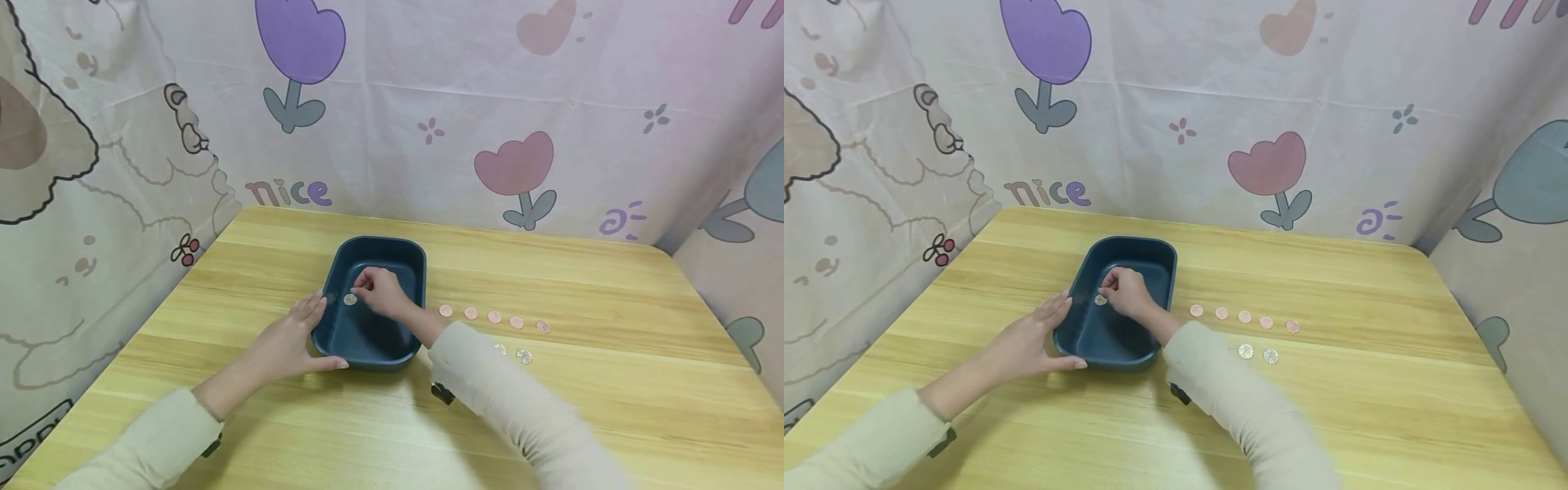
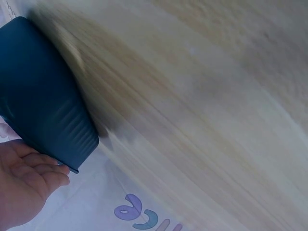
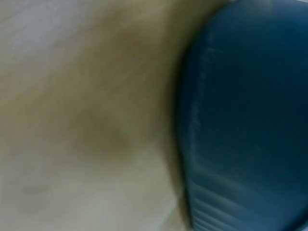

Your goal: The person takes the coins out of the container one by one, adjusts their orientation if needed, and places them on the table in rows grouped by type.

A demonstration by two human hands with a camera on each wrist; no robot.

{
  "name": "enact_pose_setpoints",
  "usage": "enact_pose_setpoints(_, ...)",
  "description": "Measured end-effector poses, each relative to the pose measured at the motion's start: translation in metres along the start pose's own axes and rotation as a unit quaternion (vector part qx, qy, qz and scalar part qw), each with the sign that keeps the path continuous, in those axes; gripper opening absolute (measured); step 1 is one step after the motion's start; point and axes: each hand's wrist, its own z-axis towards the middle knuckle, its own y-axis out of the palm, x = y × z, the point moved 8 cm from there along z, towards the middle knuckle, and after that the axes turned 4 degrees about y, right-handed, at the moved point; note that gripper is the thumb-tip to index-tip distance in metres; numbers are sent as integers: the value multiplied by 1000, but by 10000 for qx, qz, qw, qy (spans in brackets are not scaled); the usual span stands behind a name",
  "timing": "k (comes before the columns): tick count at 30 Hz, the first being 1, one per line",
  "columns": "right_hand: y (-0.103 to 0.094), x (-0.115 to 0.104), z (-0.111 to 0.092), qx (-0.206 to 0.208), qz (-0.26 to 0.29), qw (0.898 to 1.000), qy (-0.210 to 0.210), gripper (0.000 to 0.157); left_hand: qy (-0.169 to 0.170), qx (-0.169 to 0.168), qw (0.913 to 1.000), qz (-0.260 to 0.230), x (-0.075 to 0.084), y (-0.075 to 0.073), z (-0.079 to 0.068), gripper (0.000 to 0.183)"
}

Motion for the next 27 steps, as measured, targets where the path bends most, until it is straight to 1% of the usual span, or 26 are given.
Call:
enact_pose_setpoints(3,9,7,3,-296,-121,9991,279,10,16,-3,10000,-21,0,0,0,106)
enact_pose_setpoints(7,17,12,6,-691,-453,9946,634,22,24,28,10000,-27,1,0,0,106)
enact_pose_setpoints(10,22,16,9,-974,-695,9895,812,30,37,61,10000,-31,1,0,1,105)
enact_pose_setpoints(13,27,17,12,-1207,-970,9848,783,35,31,60,10000,-47,1,0,1,105)
enact_pose_setpoints(16,31,16,13,-1379,-1254,9808,572,37,-5,54,10000,-66,1,0,0,105)
enact_pose_setpoints(18,34,14,13,-1422,-1366,9794,431,36,-18,65,10000,-65,0,-1,0,105)
enact_pose_setpoints(20,34,13,12,-1411,-1360,9799,368,31,-19,63,9999,-82,0,-1,0,105)
enact_pose_setpoints(25,37,13,9,-1424,-1206,9814,439,15,-23,28,10000,-89,-2,0,0,105)
enact_pose_setpoints(27,39,14,8,-1468,-1289,9797,457,12,-27,8,9999,-97,-2,1,0,105)
